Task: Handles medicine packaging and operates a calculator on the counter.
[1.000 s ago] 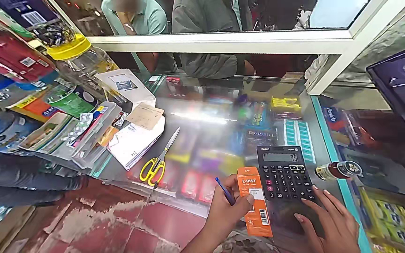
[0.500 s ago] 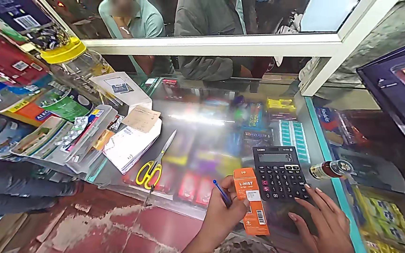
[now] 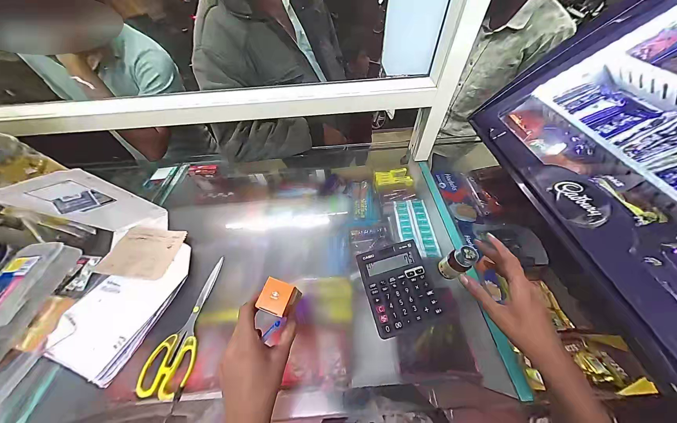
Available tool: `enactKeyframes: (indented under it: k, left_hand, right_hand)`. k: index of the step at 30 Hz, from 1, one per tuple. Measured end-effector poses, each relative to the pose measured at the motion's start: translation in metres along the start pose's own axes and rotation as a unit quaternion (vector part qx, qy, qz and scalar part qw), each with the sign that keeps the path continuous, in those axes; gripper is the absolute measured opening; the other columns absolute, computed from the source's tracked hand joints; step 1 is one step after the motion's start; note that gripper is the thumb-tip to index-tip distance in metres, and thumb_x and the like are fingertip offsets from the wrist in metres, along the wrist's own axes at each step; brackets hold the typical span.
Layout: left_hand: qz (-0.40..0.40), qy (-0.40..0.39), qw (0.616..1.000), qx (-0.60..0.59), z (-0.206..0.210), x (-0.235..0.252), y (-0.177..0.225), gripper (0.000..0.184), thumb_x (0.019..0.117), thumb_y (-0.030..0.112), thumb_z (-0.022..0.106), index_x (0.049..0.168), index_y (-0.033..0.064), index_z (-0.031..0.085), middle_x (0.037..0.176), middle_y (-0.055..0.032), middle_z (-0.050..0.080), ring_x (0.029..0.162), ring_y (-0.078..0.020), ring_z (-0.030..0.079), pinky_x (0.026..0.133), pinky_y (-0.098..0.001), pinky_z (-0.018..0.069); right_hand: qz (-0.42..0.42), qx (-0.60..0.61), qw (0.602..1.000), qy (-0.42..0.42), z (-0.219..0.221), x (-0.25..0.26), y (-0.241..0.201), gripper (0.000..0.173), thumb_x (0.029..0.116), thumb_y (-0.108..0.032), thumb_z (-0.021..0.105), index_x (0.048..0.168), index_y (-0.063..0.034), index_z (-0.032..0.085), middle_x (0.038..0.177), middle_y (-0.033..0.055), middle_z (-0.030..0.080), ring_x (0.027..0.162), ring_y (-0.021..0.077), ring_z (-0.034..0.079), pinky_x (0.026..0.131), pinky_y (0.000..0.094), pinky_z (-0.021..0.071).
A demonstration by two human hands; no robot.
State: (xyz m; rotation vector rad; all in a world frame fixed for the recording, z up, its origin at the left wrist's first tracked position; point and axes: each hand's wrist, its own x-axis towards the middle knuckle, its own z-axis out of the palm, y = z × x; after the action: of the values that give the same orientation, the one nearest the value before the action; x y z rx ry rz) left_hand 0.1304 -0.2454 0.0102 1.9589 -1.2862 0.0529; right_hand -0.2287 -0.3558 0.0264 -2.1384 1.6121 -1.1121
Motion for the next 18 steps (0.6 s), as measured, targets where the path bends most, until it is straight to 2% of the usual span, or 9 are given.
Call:
enactKeyframes:
  k: [2, 4, 6, 7, 9, 12, 13, 15, 18]
  left_hand:
    - [0.022, 0.016, 0.999, -0.018, -0.015, -0.005, 0.007, 0.071, 0.0813, 0.026, 0.080, 0.136, -0.0105, 0.053, 0.125, -0.0332, 0.064, 0.101, -0.0468, 0.070, 0.075, -0.0602, 0.0571]
    - [0.075, 0.027, 0.996, -0.044, -0.036, -0.013, 0.019, 0.066, 0.0892, 0.028, 0.077, 0.137, -0.0096, 0.052, 0.135, -0.0317, 0.059, 0.109, -0.0310, 0.067, 0.081, -0.0384, 0.0572]
    - [0.111, -0.018, 0.983, -0.142, -0.053, -0.027, 0.038, 0.046, 0.0942, 0.021, 0.072, 0.126, -0.0096, 0.059, 0.124, -0.0276, 0.065, 0.094, -0.0145, 0.066, 0.077, -0.0229, 0.0535]
    - [0.111, -0.080, 0.970, -0.200, -0.057, -0.033, 0.050, 0.038, 0.0961, 0.019, 0.069, 0.121, -0.0087, 0.063, 0.118, -0.0241, 0.069, 0.091, -0.0102, 0.067, 0.079, -0.0209, 0.0544]
    - [0.084, -0.247, 0.914, -0.309, -0.047, -0.041, 0.069, 0.040, 0.0982, 0.019, 0.067, 0.127, -0.0084, 0.064, 0.119, -0.0196, 0.071, 0.096, -0.0116, 0.070, 0.082, -0.0254, 0.0568]
    - [0.030, -0.412, 0.805, -0.426, -0.009, -0.049, 0.078, 0.059, 0.0962, 0.019, 0.069, 0.143, -0.0111, 0.049, 0.125, -0.0168, 0.070, 0.110, -0.0169, 0.070, 0.093, -0.0358, 0.0578]
    - [0.000, -0.436, 0.771, -0.465, -0.003, -0.050, 0.080, 0.059, 0.0958, 0.016, 0.069, 0.142, -0.0126, 0.047, 0.124, -0.0165, 0.069, 0.108, -0.0143, 0.070, 0.092, -0.0329, 0.0588]
    - [-0.055, -0.441, 0.743, -0.501, 0.000, -0.052, 0.084, 0.057, 0.0951, 0.011, 0.070, 0.140, -0.0128, 0.045, 0.121, -0.0151, 0.069, 0.100, -0.0115, 0.072, 0.084, -0.0294, 0.0617]
    - [-0.068, -0.402, 0.763, -0.501, 0.000, -0.055, 0.082, 0.056, 0.0918, 0.010, 0.074, 0.138, -0.0100, 0.049, 0.118, -0.0118, 0.071, 0.094, -0.0077, 0.072, 0.077, -0.0253, 0.0616]
  right_hand:
    - [-0.048, -0.015, 0.998, -0.036, 0.006, 0.011, 0.002, 0.063, 0.0967, -0.037, 0.060, 0.146, 0.0004, 0.052, 0.129, 0.0205, 0.068, 0.112, 0.0336, 0.069, 0.092, 0.0515, 0.0557]
    - [-0.055, -0.004, 0.998, -0.028, 0.004, 0.017, -0.005, 0.051, 0.0953, -0.035, 0.062, 0.134, -0.0013, 0.063, 0.110, 0.0168, 0.074, 0.095, 0.0260, 0.074, 0.083, 0.0447, 0.0589]
    - [-0.022, 0.059, 0.998, -0.016, 0.000, 0.015, -0.020, 0.050, 0.0931, -0.038, 0.065, 0.127, -0.0018, 0.066, 0.097, 0.0063, 0.075, 0.082, 0.0064, 0.070, 0.076, 0.0256, 0.0582]
    - [-0.008, 0.112, 0.993, -0.021, -0.001, 0.013, -0.032, 0.050, 0.0926, -0.038, 0.067, 0.126, -0.0011, 0.066, 0.093, 0.0006, 0.074, 0.077, -0.0014, 0.066, 0.072, 0.0183, 0.0565]
    - [-0.001, 0.217, 0.975, -0.051, 0.006, 0.004, -0.056, 0.045, 0.0925, -0.036, 0.071, 0.123, -0.0029, 0.067, 0.080, -0.0110, 0.069, 0.066, -0.0096, 0.059, 0.062, 0.0109, 0.0514]
    - [0.001, 0.292, 0.949, -0.118, 0.028, -0.013, -0.084, 0.038, 0.0921, -0.035, 0.072, 0.118, -0.0072, 0.071, 0.074, -0.0134, 0.067, 0.061, -0.0102, 0.057, 0.057, 0.0099, 0.0496]
    - [0.006, 0.300, 0.945, -0.133, 0.035, -0.017, -0.089, 0.038, 0.0923, -0.036, 0.072, 0.118, -0.0084, 0.071, 0.075, -0.0121, 0.068, 0.062, -0.0087, 0.058, 0.057, 0.0110, 0.0506]
    - [0.029, 0.320, 0.934, -0.155, 0.043, -0.021, -0.093, 0.036, 0.0946, -0.034, 0.069, 0.120, -0.0089, 0.071, 0.078, -0.0118, 0.070, 0.065, -0.0072, 0.062, 0.060, 0.0116, 0.0532]
    - [0.064, 0.383, 0.901, -0.195, 0.044, -0.020, -0.093, 0.034, 0.0990, -0.028, 0.065, 0.126, -0.0081, 0.066, 0.090, -0.0103, 0.074, 0.074, -0.0029, 0.068, 0.065, 0.0145, 0.0574]
